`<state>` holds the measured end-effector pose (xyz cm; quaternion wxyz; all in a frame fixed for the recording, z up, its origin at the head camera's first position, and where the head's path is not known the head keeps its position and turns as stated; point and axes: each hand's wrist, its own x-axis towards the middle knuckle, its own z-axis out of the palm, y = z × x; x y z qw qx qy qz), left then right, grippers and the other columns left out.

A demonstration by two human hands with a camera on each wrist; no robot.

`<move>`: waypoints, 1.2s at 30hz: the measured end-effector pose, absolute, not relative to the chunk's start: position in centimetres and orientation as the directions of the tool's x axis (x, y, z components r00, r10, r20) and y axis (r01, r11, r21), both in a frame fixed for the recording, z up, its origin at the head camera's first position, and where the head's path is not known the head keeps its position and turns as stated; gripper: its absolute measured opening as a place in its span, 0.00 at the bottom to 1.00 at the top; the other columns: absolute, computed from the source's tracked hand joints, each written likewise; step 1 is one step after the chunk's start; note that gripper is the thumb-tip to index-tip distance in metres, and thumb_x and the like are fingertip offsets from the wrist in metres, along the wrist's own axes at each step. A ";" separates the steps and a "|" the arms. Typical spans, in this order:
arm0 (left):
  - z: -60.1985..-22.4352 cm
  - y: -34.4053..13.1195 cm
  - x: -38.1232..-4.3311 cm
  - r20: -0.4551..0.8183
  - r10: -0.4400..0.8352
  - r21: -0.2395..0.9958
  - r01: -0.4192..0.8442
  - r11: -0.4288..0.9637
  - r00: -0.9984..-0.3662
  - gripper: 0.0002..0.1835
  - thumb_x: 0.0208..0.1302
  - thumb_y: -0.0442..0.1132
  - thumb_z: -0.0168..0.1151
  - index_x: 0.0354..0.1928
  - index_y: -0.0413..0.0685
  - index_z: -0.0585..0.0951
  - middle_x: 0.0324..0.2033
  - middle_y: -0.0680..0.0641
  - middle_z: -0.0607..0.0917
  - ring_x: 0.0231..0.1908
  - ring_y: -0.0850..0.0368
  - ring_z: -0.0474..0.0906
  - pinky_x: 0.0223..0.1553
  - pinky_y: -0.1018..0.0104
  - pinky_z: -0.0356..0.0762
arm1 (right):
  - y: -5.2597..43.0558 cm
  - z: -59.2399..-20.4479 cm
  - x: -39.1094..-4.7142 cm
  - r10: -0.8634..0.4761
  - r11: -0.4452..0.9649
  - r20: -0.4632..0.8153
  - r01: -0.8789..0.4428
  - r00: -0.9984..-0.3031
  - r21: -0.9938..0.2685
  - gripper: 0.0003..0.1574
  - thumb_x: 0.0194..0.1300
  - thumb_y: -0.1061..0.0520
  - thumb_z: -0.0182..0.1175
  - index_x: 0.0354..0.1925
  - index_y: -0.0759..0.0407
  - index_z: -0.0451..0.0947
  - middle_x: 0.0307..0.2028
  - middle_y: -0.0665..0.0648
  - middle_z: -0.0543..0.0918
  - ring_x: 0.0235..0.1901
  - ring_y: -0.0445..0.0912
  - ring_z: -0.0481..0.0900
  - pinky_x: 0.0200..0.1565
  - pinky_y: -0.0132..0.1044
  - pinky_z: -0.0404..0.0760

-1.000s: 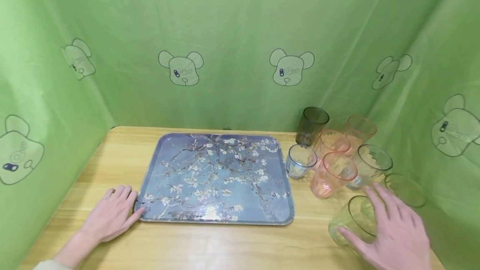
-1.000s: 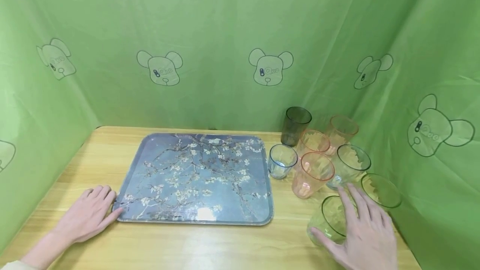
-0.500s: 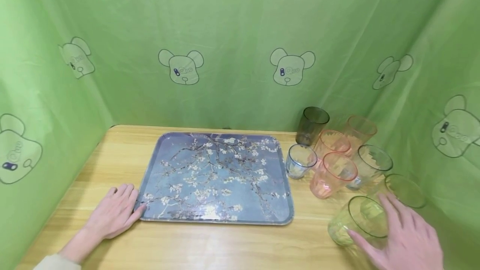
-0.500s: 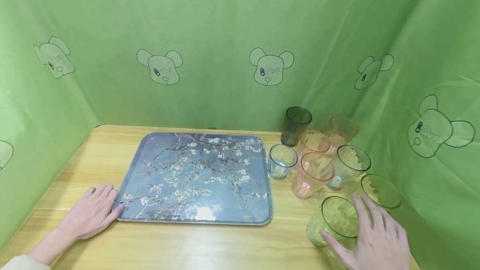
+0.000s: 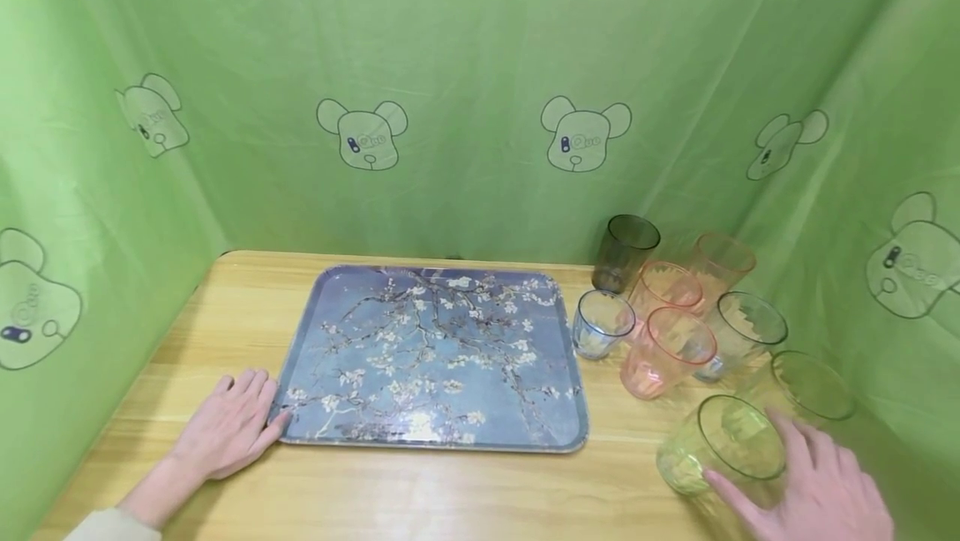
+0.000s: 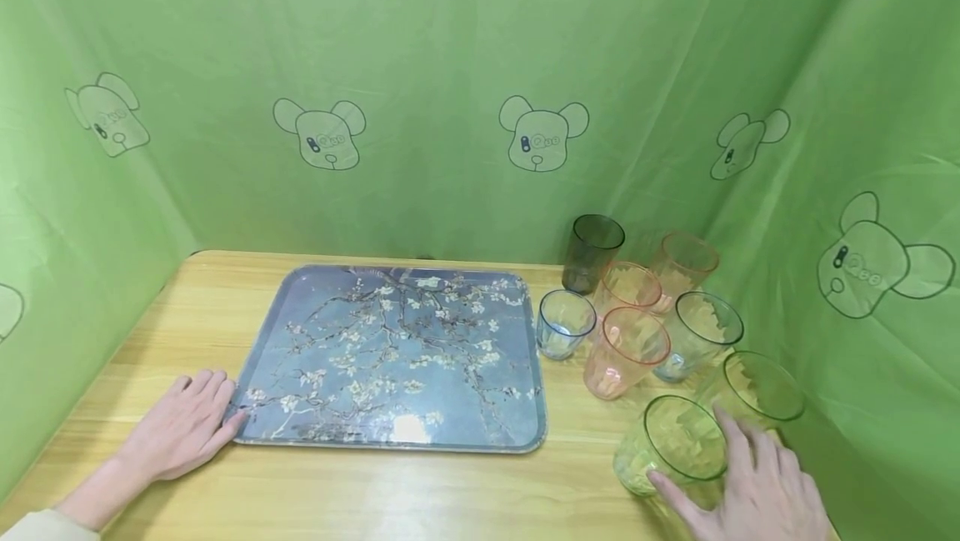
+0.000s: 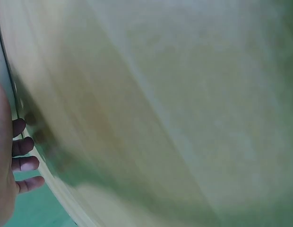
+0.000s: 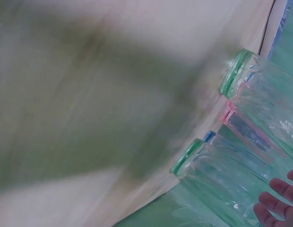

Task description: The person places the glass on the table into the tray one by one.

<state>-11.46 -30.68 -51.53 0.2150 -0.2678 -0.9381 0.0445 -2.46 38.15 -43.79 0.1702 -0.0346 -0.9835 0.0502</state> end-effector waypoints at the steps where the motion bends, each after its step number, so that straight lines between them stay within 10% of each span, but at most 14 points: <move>1: -51.5 -30.7 -11.5 0.381 0.522 -0.199 0.484 0.852 -0.763 0.20 0.72 0.58 0.51 0.35 0.49 0.70 0.29 0.50 0.69 0.32 0.56 0.63 0.36 0.58 0.65 | 38.1 -43.9 -2.4 0.093 0.992 0.326 0.058 -0.941 -0.115 0.76 0.45 0.21 0.73 0.78 0.59 0.59 0.56 0.81 0.76 0.47 0.80 0.76 0.33 0.69 0.75; 12: -51.6 -30.6 -11.4 0.379 0.517 -0.195 0.480 0.856 -0.767 0.18 0.70 0.57 0.52 0.35 0.49 0.70 0.29 0.51 0.68 0.32 0.56 0.63 0.36 0.59 0.63 | 38.7 -44.6 -3.1 0.168 0.982 0.119 0.155 -0.979 -0.109 0.75 0.55 0.17 0.65 0.72 0.75 0.60 0.59 0.84 0.71 0.53 0.79 0.73 0.46 0.75 0.74; 36: -51.9 -30.7 -11.3 0.375 0.503 -0.184 0.469 0.863 -0.778 0.20 0.72 0.58 0.51 0.35 0.50 0.70 0.29 0.51 0.69 0.32 0.56 0.64 0.36 0.58 0.65 | 36.7 -44.5 -3.6 0.110 0.973 0.258 0.051 -0.960 -0.227 0.60 0.47 0.24 0.76 0.63 0.63 0.73 0.50 0.74 0.81 0.45 0.68 0.79 0.39 0.61 0.75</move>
